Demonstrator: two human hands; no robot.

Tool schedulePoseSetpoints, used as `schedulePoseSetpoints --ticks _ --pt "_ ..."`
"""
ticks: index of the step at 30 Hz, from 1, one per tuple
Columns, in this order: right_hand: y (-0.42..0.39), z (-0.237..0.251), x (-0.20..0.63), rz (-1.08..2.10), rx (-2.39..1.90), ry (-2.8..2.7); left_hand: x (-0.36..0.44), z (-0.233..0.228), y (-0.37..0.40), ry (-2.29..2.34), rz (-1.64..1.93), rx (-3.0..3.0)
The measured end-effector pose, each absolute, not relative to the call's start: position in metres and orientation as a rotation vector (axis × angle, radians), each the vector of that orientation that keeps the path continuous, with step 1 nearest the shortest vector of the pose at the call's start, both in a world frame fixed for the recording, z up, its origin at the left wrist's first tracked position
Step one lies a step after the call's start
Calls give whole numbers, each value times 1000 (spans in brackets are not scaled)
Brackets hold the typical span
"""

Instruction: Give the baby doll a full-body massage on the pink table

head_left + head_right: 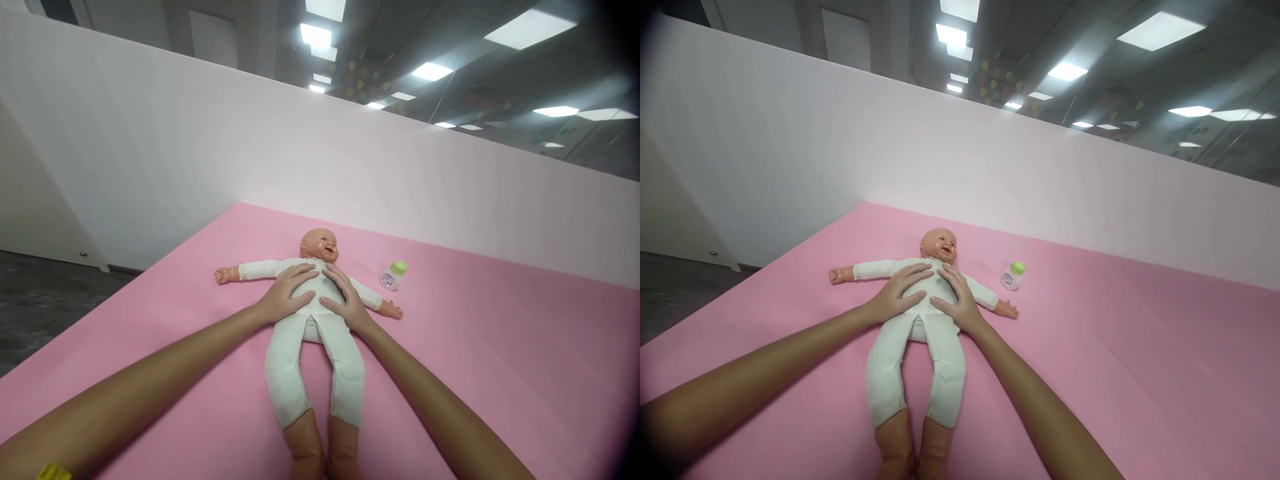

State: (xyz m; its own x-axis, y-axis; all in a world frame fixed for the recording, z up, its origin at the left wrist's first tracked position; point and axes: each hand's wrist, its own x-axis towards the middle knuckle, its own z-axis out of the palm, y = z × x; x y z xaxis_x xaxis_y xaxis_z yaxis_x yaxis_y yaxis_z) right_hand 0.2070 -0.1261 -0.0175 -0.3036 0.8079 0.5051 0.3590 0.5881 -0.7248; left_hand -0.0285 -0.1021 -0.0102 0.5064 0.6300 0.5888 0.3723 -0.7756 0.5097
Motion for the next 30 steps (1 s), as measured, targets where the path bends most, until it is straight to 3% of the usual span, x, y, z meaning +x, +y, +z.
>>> schedulePoseSetpoints --ticks 15,24,30 --pt "-125 -15 208 567 -893 -1869 -29 3 -112 884 1236 2451" --pt "-123 -19 209 657 -948 -1882 -31 -7 -105 898 1006 2514" --pt "-124 -17 205 631 -994 -1820 -29 -6 -103 892 1091 2437"
